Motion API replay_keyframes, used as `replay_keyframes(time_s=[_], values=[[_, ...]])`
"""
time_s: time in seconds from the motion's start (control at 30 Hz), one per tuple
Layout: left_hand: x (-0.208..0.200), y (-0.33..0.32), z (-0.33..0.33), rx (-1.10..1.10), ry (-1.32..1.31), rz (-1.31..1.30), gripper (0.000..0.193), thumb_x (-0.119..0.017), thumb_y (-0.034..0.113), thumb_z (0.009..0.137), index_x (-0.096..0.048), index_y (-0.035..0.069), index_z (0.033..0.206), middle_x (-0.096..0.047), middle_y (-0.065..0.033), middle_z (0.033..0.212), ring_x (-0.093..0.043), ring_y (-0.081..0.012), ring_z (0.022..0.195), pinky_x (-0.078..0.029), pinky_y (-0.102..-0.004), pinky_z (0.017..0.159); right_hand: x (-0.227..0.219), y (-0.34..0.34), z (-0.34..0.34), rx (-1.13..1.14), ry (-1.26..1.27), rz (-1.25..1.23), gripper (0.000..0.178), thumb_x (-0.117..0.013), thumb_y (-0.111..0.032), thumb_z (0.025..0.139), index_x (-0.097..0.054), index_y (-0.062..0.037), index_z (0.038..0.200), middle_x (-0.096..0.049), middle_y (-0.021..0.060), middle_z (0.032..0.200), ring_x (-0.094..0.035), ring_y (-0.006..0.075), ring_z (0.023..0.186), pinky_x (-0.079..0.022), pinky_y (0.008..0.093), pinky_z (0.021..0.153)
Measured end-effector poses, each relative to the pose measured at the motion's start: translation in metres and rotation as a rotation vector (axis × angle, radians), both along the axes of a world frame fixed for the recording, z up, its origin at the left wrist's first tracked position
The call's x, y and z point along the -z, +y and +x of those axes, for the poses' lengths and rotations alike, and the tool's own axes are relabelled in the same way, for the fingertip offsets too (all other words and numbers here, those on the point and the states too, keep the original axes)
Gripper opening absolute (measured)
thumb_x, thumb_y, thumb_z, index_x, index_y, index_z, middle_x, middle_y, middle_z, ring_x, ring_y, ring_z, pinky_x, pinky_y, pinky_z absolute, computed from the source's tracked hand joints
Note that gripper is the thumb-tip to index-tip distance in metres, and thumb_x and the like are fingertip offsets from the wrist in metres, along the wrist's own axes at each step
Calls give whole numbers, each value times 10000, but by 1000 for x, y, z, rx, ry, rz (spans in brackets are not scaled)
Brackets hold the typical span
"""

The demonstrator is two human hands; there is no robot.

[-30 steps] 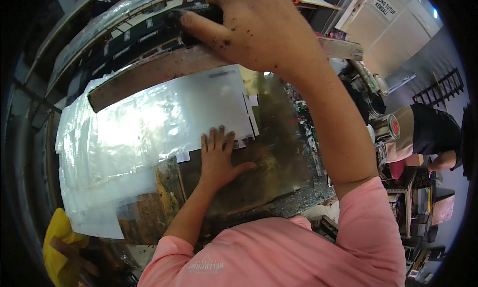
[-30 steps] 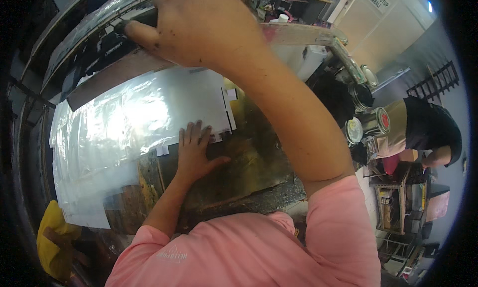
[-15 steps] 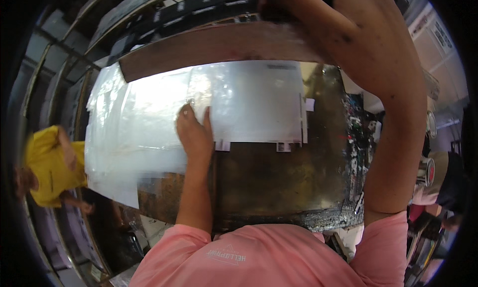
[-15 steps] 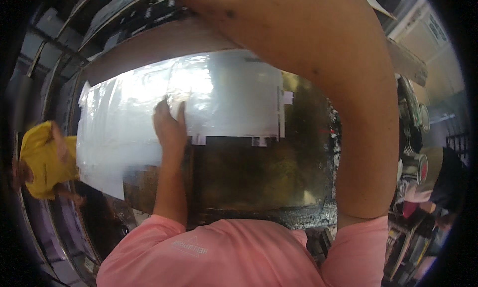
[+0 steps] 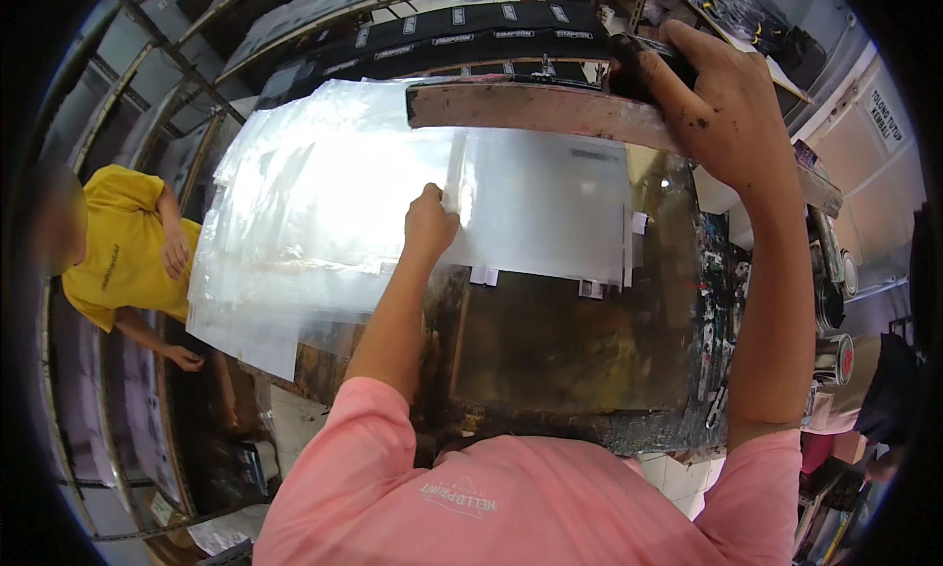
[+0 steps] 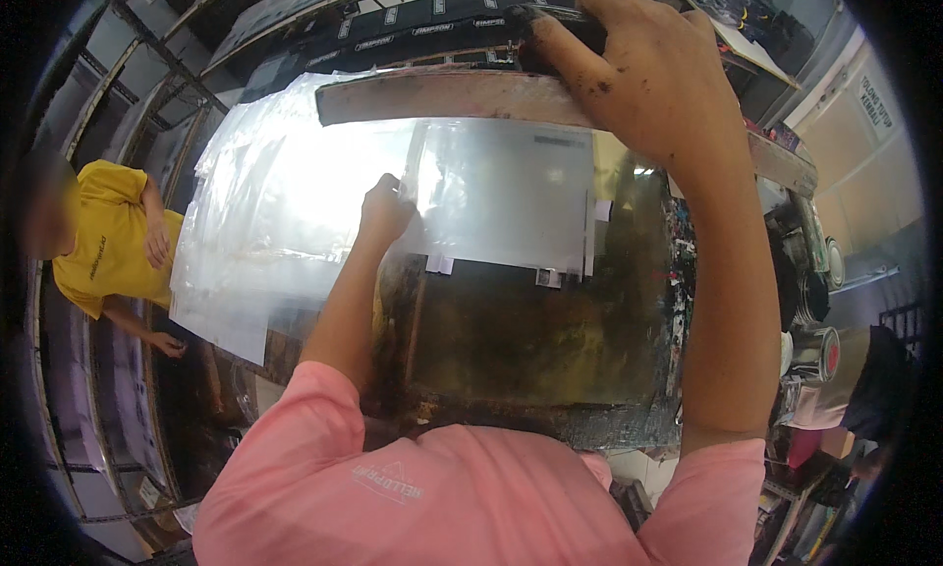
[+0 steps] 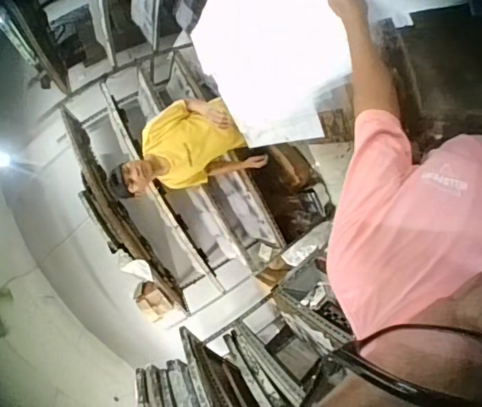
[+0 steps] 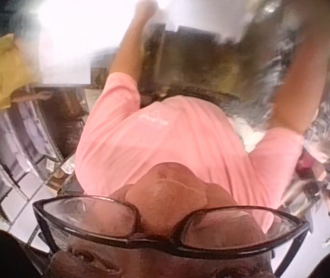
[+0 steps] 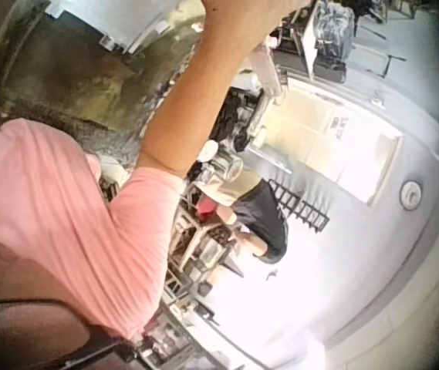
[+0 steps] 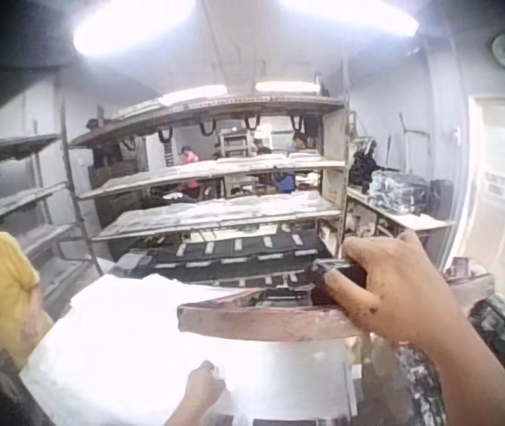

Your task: The person performs screen printing on plastic sheets, using a squeegee to spread ink across a screen and then lifting the frame to reveal the printed design.

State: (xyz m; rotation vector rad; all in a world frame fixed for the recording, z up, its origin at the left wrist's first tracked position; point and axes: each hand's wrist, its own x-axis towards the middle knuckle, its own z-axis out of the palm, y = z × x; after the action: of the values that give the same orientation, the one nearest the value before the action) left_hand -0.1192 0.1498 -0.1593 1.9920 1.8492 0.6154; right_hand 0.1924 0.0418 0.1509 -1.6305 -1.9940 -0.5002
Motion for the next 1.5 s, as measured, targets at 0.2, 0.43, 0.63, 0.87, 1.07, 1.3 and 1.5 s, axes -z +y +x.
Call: replay_keyframes(time_s=[0.2, 0.43, 0.63, 0.87, 1.07, 1.3, 1.5], values=[[-27, 26, -68, -124, -558, -173, 634, -877, 137, 737, -605, 37, 1300, -743, -159, 962, -717, -235, 832, -581, -364, 745, 12, -2, 5, -9, 4, 91, 452, -649, -462, 986, -713, -18, 1047, -725, 242, 985, -668, 457, 975, -471, 516, 910], [-87, 9, -261, -231, -363, -28, 724, -889, 118, 793, -551, -50, 1411, -756, -214, 1062, -746, -236, 924, -587, -346, 775, 9, -5, -2, -85, 34, 78, 408, -657, -397, 986, -710, 0, 1062, -694, 270, 896, -658, 484, 871, -496, 538, 825], [-32, -31, -158, 118, 86, 650, 401, -895, 244, 854, -732, 52, 1165, -740, -117, 1111, -676, -323, 1069, -519, -433, 984, 11, -8, 2, -95, 37, 63, 410, -623, -312, 994, -656, 69, 1142, -647, 328, 954, -620, 525, 888, -513, 478, 817], [15, -37, -97, 77, -44, 387, 269, -771, 283, 982, -753, 14, 999, -694, -134, 1017, -657, -301, 974, -524, -418, 844, 14, -11, -4, -90, -11, 72, 425, -638, -426, 985, -715, -19, 1079, -712, 235, 924, -681, 436, 915, -475, 513, 882], [-39, -8, -90, 42, -329, 494, 324, -694, 284, 1054, -750, -34, 1052, -755, -181, 1036, -735, -301, 923, -544, -396, 756, 21, -10, 2, -51, -72, 208, 443, -629, -466, 993, -712, -35, 1050, -726, 177, 921, -684, 399, 919, -438, 509, 897], [2, -94, 28, 574, 251, 292, 1033, -668, 849, 813, -620, 51, 1467, -505, -225, 1589, -357, -468, 1541, -155, -720, 1249, 23, -14, -5, -60, -92, 297, 455, -656, -465, 958, -730, -18, 1006, -746, 202, 923, -709, 416, 891, -486, 519, 863], [-4, -123, 143, 741, 159, 286, 1074, -671, 885, 762, -628, 78, 1470, -438, -252, 1621, -362, -479, 1529, -185, -738, 1228, 6, -18, -4, -10, -46, 43, 557, -551, -508, 1034, -670, 9, 864, -719, 213, 852, -709, 375, 880, -438, 532, 945]])
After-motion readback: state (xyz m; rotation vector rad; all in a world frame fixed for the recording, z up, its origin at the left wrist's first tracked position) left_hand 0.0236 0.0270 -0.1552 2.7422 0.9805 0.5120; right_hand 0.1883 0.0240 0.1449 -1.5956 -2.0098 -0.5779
